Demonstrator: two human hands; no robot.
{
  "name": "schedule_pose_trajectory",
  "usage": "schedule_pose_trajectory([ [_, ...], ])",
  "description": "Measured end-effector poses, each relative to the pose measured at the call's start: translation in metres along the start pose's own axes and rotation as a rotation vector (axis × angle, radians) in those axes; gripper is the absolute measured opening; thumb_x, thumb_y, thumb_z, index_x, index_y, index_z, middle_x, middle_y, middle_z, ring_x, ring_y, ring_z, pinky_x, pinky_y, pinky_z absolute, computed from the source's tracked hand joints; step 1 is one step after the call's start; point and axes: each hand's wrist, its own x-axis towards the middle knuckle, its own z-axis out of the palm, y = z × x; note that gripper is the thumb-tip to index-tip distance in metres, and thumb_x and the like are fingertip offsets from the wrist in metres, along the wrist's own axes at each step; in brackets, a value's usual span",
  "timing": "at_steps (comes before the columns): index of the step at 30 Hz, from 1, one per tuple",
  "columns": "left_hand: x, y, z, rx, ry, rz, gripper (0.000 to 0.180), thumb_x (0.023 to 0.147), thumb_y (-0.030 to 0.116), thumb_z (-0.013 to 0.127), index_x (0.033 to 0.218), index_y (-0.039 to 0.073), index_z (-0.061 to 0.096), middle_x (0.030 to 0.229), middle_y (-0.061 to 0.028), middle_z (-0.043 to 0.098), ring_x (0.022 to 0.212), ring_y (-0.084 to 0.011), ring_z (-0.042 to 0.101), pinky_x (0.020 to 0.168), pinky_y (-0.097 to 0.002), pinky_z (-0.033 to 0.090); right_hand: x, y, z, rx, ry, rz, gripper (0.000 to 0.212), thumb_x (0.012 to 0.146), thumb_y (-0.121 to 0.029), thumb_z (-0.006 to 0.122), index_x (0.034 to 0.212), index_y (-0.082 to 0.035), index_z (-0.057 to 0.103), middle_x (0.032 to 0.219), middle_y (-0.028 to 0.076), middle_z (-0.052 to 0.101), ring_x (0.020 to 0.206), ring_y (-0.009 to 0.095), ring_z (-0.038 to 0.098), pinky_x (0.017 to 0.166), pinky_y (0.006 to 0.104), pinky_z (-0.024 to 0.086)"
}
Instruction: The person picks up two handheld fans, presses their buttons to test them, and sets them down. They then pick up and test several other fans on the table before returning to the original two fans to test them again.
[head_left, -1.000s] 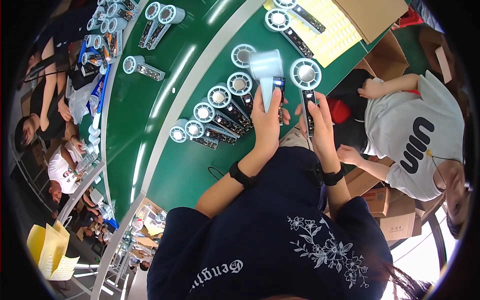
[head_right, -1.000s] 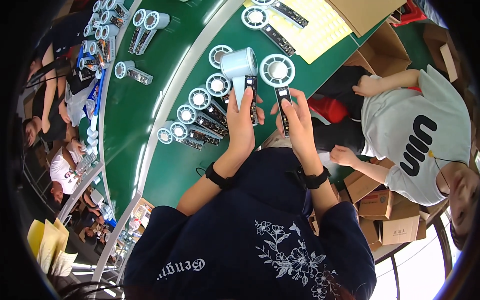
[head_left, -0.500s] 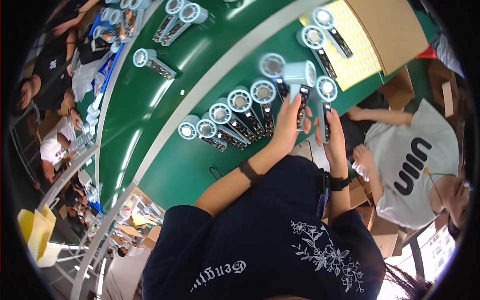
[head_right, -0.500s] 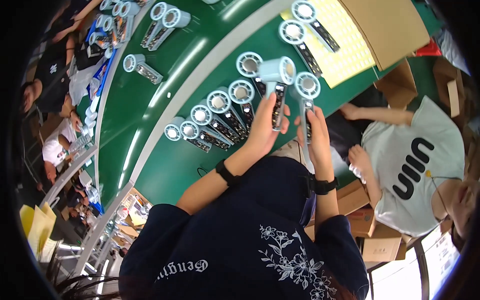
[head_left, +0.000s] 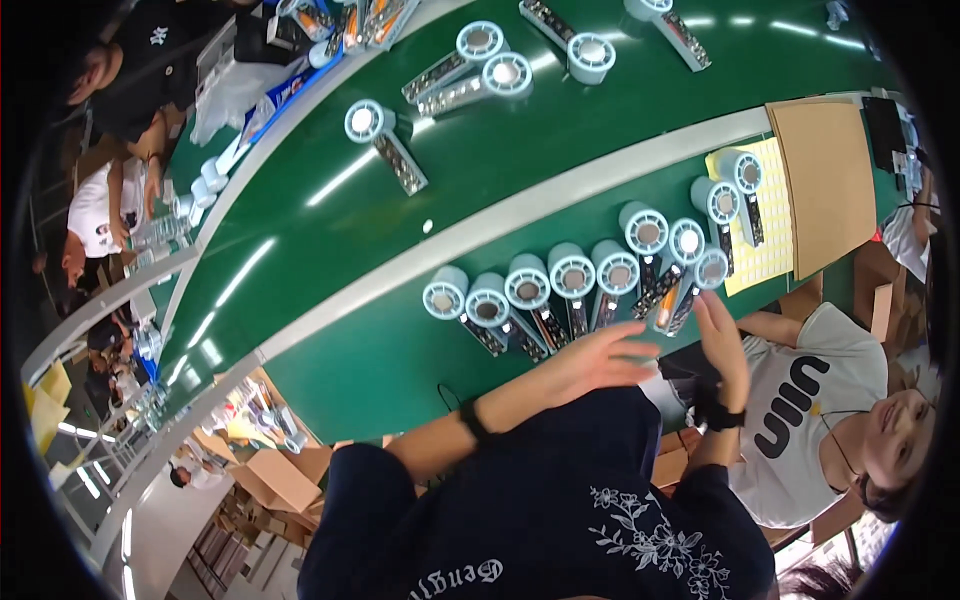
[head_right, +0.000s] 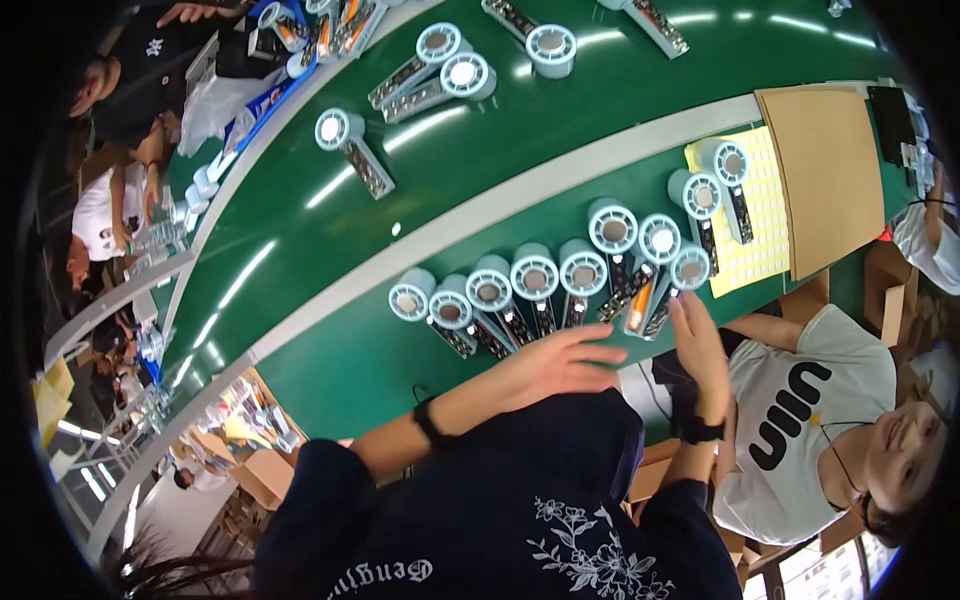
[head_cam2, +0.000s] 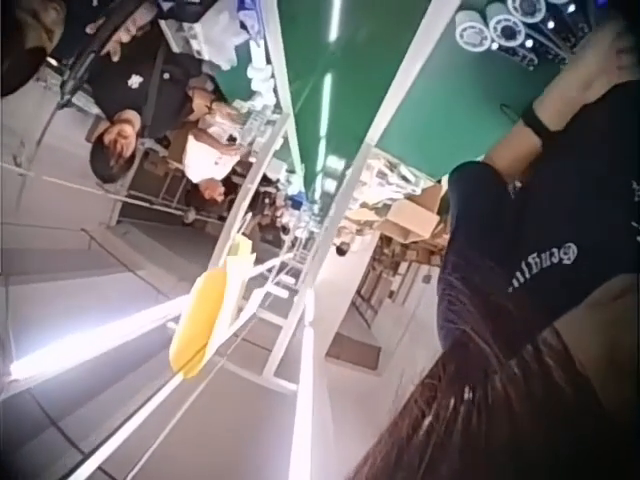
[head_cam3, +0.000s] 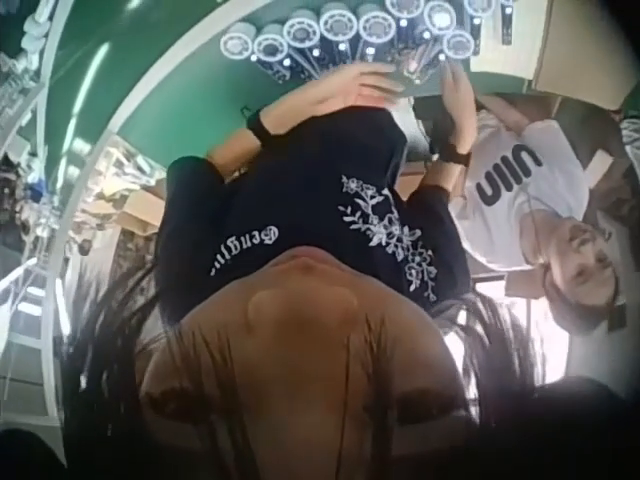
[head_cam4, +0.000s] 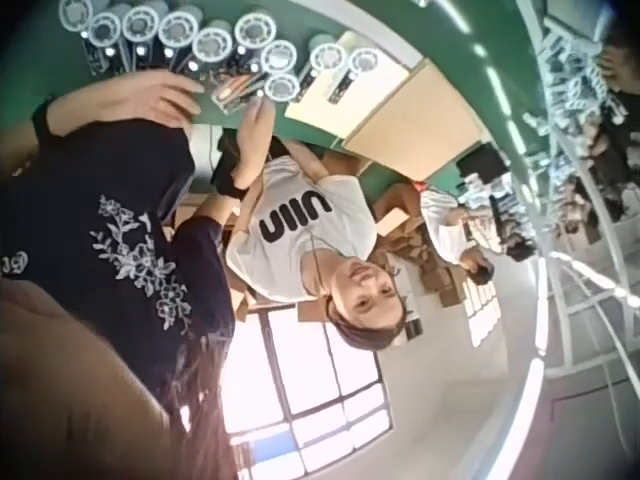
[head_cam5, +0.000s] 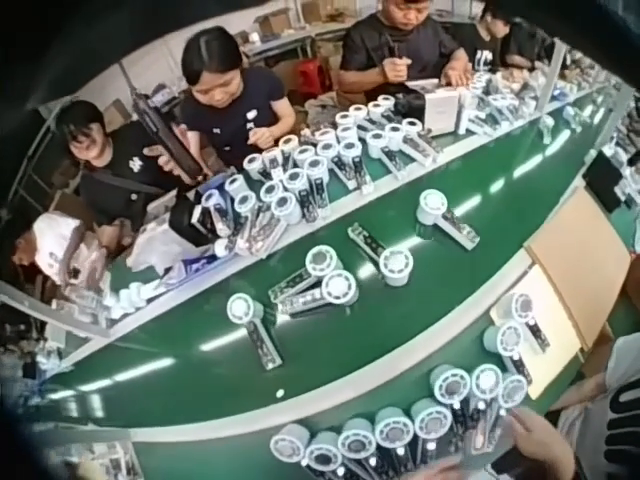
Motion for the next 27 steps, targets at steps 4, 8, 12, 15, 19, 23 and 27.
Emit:
schedule_pose_trajectory([
  [4,-0.075,0.075,-0.056,0.42,0.01,0.203,0.044,0.098,0.034,0.037,0.12,-0.002,0.05,0.103,-0.0122,0.061,0.09,-0.0225,0.062,0.083,-0.0335,0.05,0.026,-0.102,-0.045,-0.443,-0.237,0.164,0.035,0.095,-0.028,0.047,0.105,0.003,0.06,0.079,0.009,0.063,0.077,0.016,0.058,0.073,0.0302,0.046],
  [8,-0.096,0.143,-0.121,0.944,0.933,0.869,0.045,0.091,0.037,0.053,0.123,0.004,0.048,0.109,-0.008,0.056,0.098,-0.0151,0.055,0.084,-0.0297,0.043,0.121,-0.192,0.006,-0.072,-0.045,-0.226,0.043,0.091,-0.032,0.054,0.122,-0.002,0.052,0.1,0.011,0.062,0.078,0.015,0.058,0.071,0.029,0.048],
  [12,-0.059,0.211,-0.179,0.978,1.185,1.011,0.05,0.083,0.036,0.066,0.11,-0.003,0.051,0.099,-0.0106,0.057,0.085,-0.0167,0.056,0.073,-0.0278,0.046,0.231,-0.199,0.082,-0.732,0.329,-0.491,0.061,0.082,-0.042,0.064,0.126,-0.004,0.047,0.109,0.017,0.058,0.078,0.022,0.059,0.072,0.0316,0.049],
  [15,-0.049,0.227,-0.199,1.072,1.298,0.99,0.05,0.08,0.035,0.069,0.105,-0.004,0.051,0.092,-0.0098,0.057,0.079,-0.016,0.056,0.068,-0.0271,0.046,0.272,-0.197,0.109,-0.685,0.151,-0.265,0.06,0.081,-0.041,0.066,0.123,-0.002,0.047,0.108,0.018,0.058,0.077,0.023,0.059,0.073,0.0328,0.049],
  [19,-0.062,0.234,-0.199,0.989,1.317,0.949,0.04,0.078,0.028,0.068,0.097,-0.003,0.051,0.081,-0.0084,0.055,0.07,-0.0157,0.055,0.062,-0.0265,0.045,0.267,-0.188,0.103,-0.659,0.027,-0.3,0.059,0.081,-0.039,0.066,0.12,0.001,0.047,0.107,0.019,0.057,0.076,0.023,0.058,0.073,0.0329,0.048],
  [23,-0.085,0.224,-0.191,0.621,1.033,0.924,0.025,0.079,0.02,0.062,0.091,0.0,0.05,0.07,-0.0063,0.051,0.058,-0.0144,0.052,0.052,-0.027,0.043,0.264,-0.155,0.061,-0.705,0.008,-0.563,0.056,0.083,-0.036,0.065,0.119,0.003,0.047,0.106,0.017,0.058,0.079,0.021,0.058,0.072,0.0301,0.047],
  [27,-0.104,0.196,-0.177,0.381,0.86,0.867,0.019,0.085,0.018,0.057,0.095,0.004,0.048,0.064,-0.0025,0.045,0.045,-0.01,0.041,0.041,-0.0251,0.034,0.253,-0.103,0.06,-0.226,0.273,-0.281,0.051,0.085,-0.033,0.064,0.118,0.004,0.049,0.11,0.015,0.058,0.085,0.019,0.057,0.072,0.0276,0.046],
])
